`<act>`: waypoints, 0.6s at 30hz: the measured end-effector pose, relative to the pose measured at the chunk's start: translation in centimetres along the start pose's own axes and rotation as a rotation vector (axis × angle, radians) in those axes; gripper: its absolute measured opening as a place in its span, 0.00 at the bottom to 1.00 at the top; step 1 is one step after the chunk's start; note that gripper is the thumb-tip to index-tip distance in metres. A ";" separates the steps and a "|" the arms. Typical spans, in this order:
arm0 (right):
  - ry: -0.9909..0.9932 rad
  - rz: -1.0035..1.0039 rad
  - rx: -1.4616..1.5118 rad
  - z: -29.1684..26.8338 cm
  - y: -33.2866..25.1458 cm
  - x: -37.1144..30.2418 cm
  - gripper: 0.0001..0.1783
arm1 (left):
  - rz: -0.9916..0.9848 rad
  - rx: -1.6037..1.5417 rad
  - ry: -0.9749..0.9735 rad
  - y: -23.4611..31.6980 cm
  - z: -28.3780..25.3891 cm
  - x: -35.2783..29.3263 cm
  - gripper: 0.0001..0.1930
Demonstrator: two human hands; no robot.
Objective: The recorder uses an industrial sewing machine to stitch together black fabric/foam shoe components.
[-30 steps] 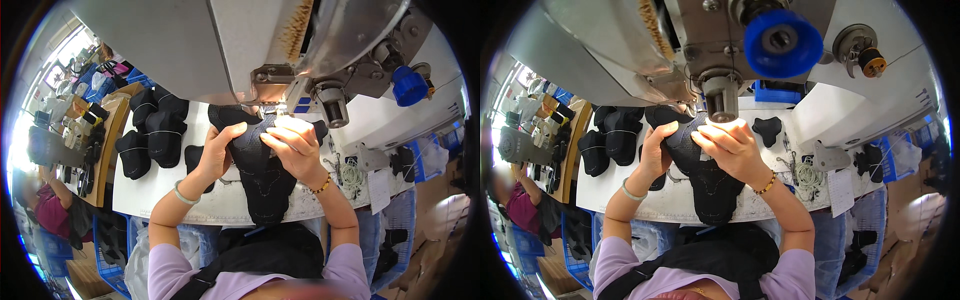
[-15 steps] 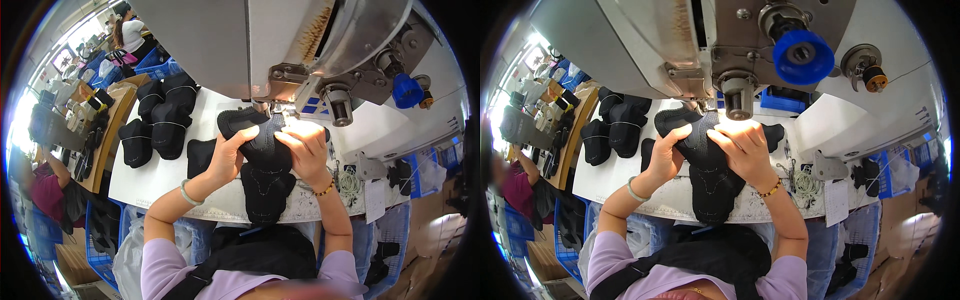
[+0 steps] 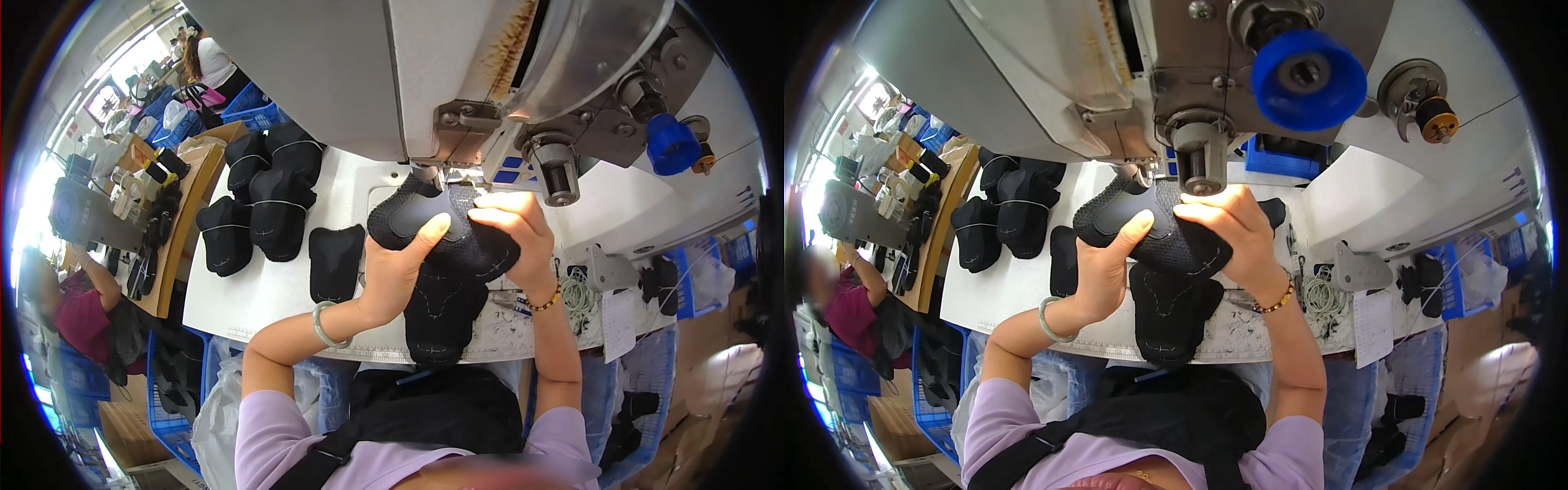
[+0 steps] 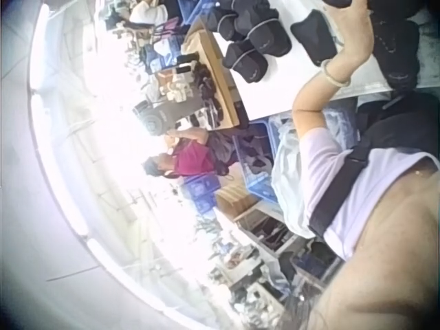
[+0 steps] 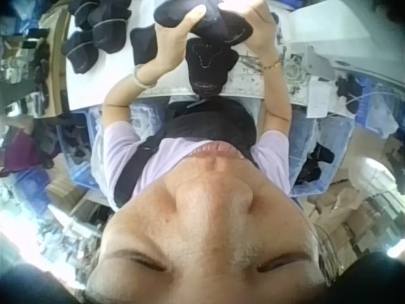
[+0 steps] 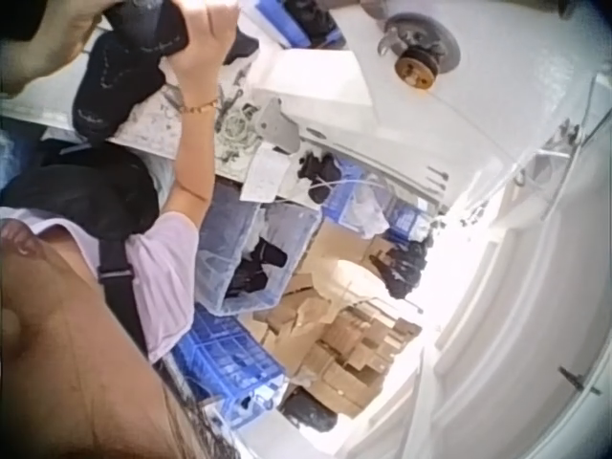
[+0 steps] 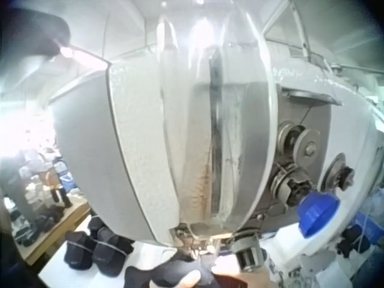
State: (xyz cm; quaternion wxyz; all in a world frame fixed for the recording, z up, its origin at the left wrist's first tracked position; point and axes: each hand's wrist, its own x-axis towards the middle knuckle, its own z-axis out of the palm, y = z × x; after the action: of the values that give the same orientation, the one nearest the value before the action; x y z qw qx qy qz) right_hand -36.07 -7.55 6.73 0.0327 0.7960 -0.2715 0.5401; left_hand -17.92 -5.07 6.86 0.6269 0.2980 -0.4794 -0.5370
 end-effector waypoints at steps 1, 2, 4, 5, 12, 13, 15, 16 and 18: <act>-0.019 0.055 0.037 0.0 0.1 0.0 0.16 | 0.004 -0.016 0.023 0.0 0.3 0.0 0.06; -0.017 0.058 0.037 -0.1 0.2 -0.1 0.16 | 0.002 -0.015 0.021 -0.1 0.4 0.0 0.06; -0.045 0.072 0.060 -0.3 0.5 -0.3 0.16 | 0.033 0.014 0.025 -0.2 0.5 0.0 0.07; -0.042 0.073 0.060 -0.3 0.6 -0.3 0.16 | 0.033 0.017 0.023 -0.1 0.4 -0.1 0.07; -0.069 0.102 0.035 -0.5 0.6 -0.1 0.15 | 0.041 0.076 -0.034 0.2 0.4 0.3 0.07; -0.076 0.093 0.025 -0.5 0.6 0.0 0.15 | 0.031 0.082 -0.035 0.3 0.3 0.3 0.07; -0.081 0.085 0.006 -0.7 0.6 0.2 0.15 | 0.021 0.085 -0.045 0.5 0.4 0.5 0.08; -0.088 0.087 0.014 -0.7 0.7 0.2 0.15 | 0.016 0.087 -0.035 0.6 0.5 0.6 0.08; -0.095 0.091 0.019 -0.7 0.8 0.2 0.16 | 0.007 0.086 -0.027 0.8 0.4 1.0 0.08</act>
State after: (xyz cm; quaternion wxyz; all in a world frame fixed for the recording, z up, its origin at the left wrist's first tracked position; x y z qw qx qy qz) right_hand -36.97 -8.04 6.99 -0.0123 0.8077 -0.3038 0.5052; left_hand -18.07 -5.75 7.96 0.6089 0.3155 -0.5115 -0.5178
